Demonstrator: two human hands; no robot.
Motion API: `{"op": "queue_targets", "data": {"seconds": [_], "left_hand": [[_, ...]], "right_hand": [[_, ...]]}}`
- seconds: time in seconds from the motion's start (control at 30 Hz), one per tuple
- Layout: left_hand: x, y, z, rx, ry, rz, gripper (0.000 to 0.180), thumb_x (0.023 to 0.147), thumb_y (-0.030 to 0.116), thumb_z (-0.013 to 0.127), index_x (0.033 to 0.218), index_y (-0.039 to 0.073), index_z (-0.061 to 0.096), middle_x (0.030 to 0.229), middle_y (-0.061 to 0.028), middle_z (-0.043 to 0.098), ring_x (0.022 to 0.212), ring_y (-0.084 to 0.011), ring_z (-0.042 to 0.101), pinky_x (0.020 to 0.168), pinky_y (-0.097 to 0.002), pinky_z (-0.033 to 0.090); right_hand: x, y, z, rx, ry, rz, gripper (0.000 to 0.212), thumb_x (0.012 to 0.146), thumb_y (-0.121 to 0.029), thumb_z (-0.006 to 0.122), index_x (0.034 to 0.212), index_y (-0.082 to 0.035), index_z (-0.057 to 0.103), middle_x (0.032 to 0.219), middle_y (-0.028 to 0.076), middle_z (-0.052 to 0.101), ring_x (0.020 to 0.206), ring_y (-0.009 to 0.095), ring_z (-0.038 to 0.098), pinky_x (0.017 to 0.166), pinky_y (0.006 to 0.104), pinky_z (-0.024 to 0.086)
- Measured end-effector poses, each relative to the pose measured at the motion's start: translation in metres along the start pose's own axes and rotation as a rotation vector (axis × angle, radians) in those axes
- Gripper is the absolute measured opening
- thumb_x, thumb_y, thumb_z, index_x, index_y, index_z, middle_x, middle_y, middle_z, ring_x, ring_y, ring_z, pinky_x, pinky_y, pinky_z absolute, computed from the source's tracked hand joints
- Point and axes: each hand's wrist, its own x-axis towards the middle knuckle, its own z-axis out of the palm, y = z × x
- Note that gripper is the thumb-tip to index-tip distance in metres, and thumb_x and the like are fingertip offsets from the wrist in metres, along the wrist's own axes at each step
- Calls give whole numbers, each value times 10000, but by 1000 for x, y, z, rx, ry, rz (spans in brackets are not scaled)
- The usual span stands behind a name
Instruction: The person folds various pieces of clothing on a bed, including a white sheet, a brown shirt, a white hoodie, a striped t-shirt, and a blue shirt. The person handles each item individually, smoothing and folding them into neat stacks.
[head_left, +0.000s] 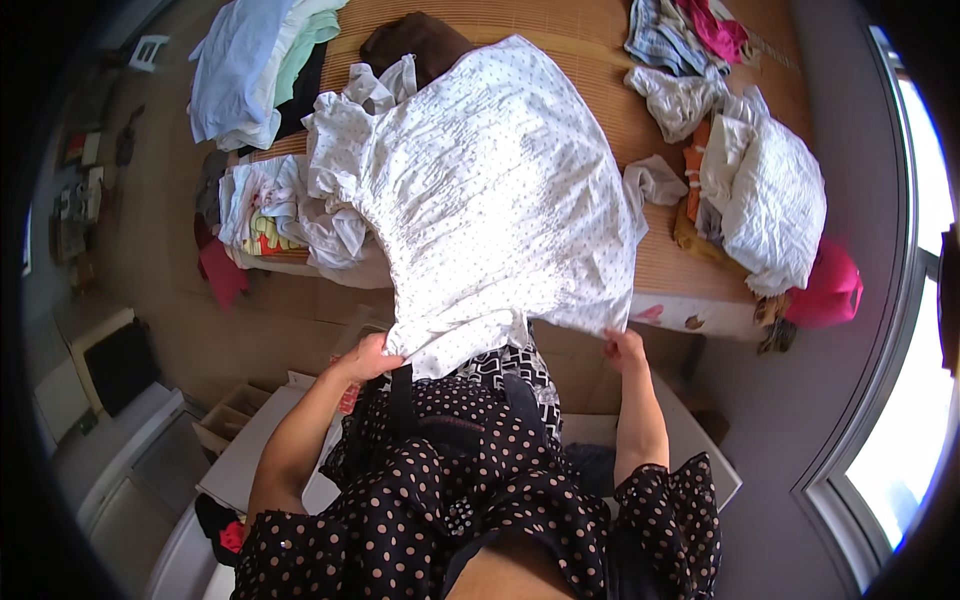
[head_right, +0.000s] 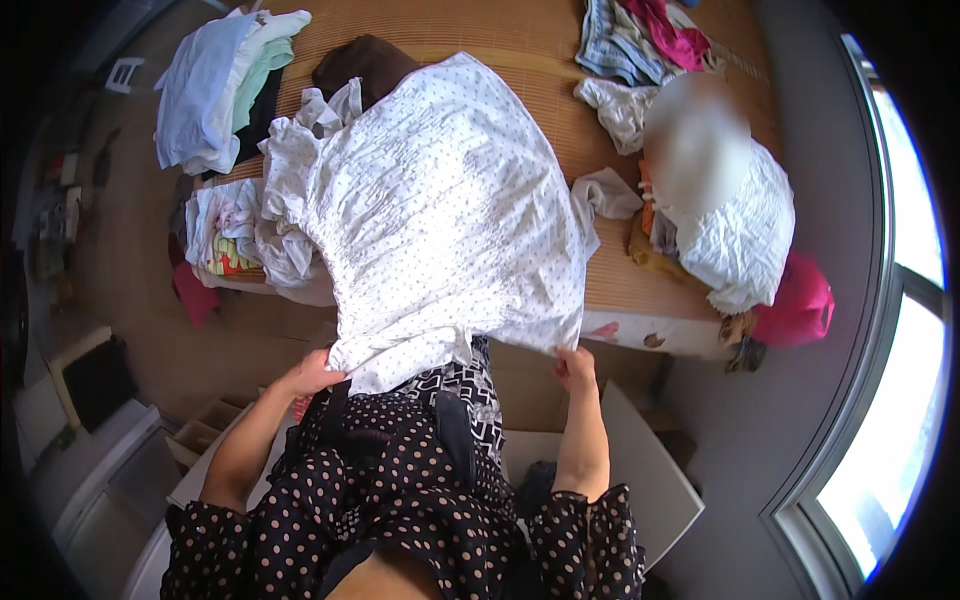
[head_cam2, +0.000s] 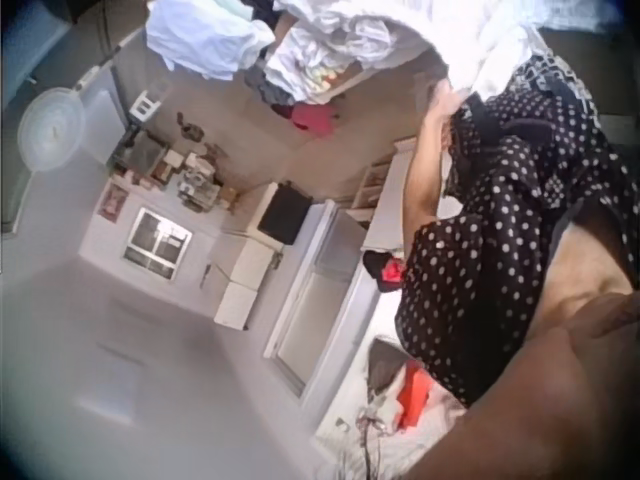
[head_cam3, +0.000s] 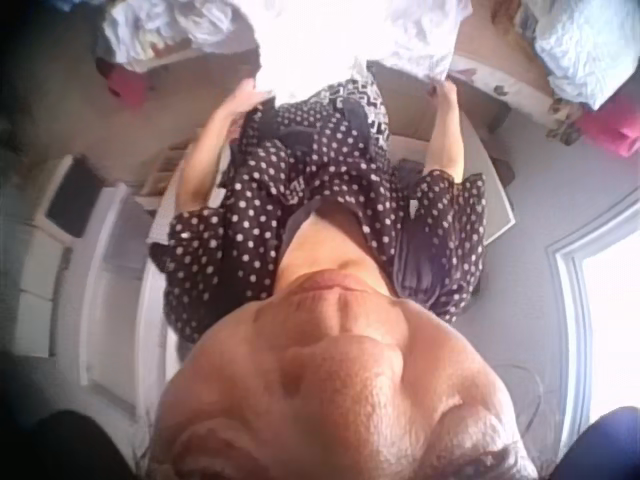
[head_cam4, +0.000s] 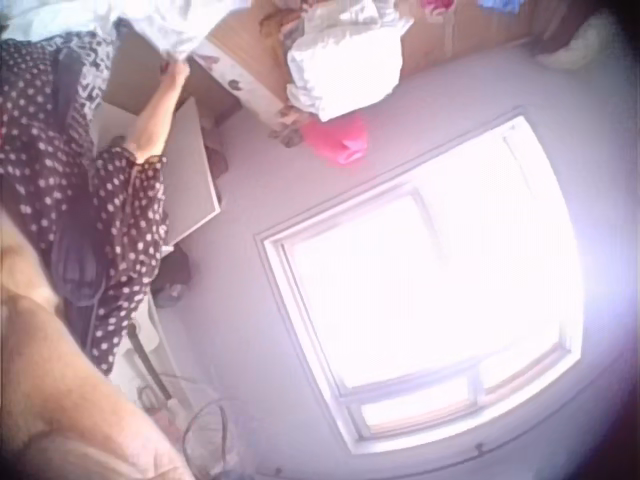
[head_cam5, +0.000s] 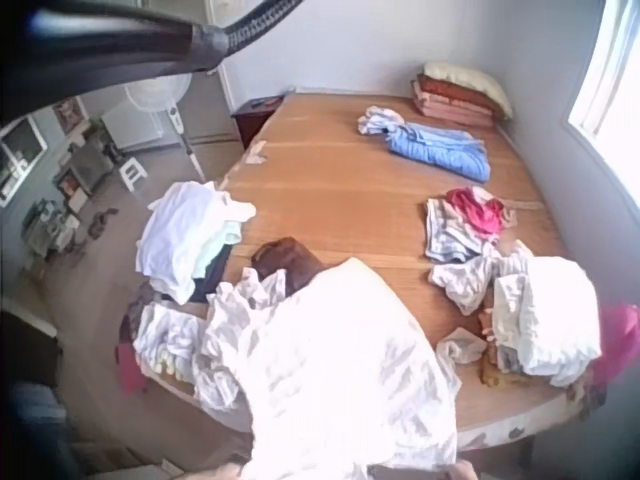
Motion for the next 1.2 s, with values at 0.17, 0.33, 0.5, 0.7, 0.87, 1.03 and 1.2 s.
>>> {"op": "queue_targets", "data": {"seconds": [0.17, 0.33, 0.5, 0.7, 0.87, 1.03, 1.2], "left_hand": [[-21, -6, 28, -162, 143, 11, 437, 698, 120, 571, 1107, -7, 487, 1010, -68, 560, 907, -127, 508, 792, -262, 407], [-29, 6, 35, -399, 362, 216, 540, 729, 99, 557, 1229, 19, 372, 1096, -93, 521, 997, -162, 485, 864, -276, 377], [-22, 45, -3, -1205, 367, 278, 462, 763, 75, 533, 1204, 42, 402, 1115, -98, 501, 1036, -190, 490, 887, -327, 411], [40, 78, -102, -1785, 608, 700, 387, 866, 351, 427, 1134, 73, 461, 1036, -104, 544, 992, -222, 523, 884, -364, 411], [66, 35, -79, -1390, 873, 260, 373, 847, 328, 488, 1116, 73, 450, 1024, -93, 546, 945, -186, 541, 792, -306, 439], [86, 18, -13, -906, 857, 220, 451, 791, 152, 600, 1193, 84, 409, 976, -83, 544, 821, -126, 557, 657, -225, 443], [108, 45, -5, -717, 1005, 356, 554, 784, 135, 605, 1253, 72, 318, 1043, -102, 526, 748, -122, 581, 648, -230, 458]], "right_hand": [[-60, -36, -32, 291, -172, 32, 124, 749, -89, 510, 863, -39, 516, 718, 70, 549, 631, 207, 543, 535, 331, 469], [-64, -116, -29, 516, -395, -233, 142, 787, -126, 464, 864, -71, 569, 850, 34, 611, 764, 175, 589, 591, 346, 507], [-42, -280, 106, 414, -928, -534, 70, 801, -114, 526, 809, -71, 580, 801, 42, 596, 731, 162, 565, 633, 279, 465], [-51, -404, 304, 392, -813, -547, 238, 844, -171, 497, 1006, 1, 469, 1026, 164, 513, 970, 288, 510, 805, 363, 436], [23, -366, 268, -156, -135, -905, 322, 788, -189, 571, 1017, 30, 516, 929, 93, 552, 826, 182, 525, 736, 271, 430], [75, -288, 183, -137, 217, -736, 367, 727, -157, 649, 1009, 38, 518, 898, 95, 564, 790, 182, 545, 668, 282, 459], [65, -287, 184, 4, 12, -392, 227, 732, -218, 663, 878, -68, 576, 735, 34, 562, 594, 146, 524, 481, 256, 424]]}}
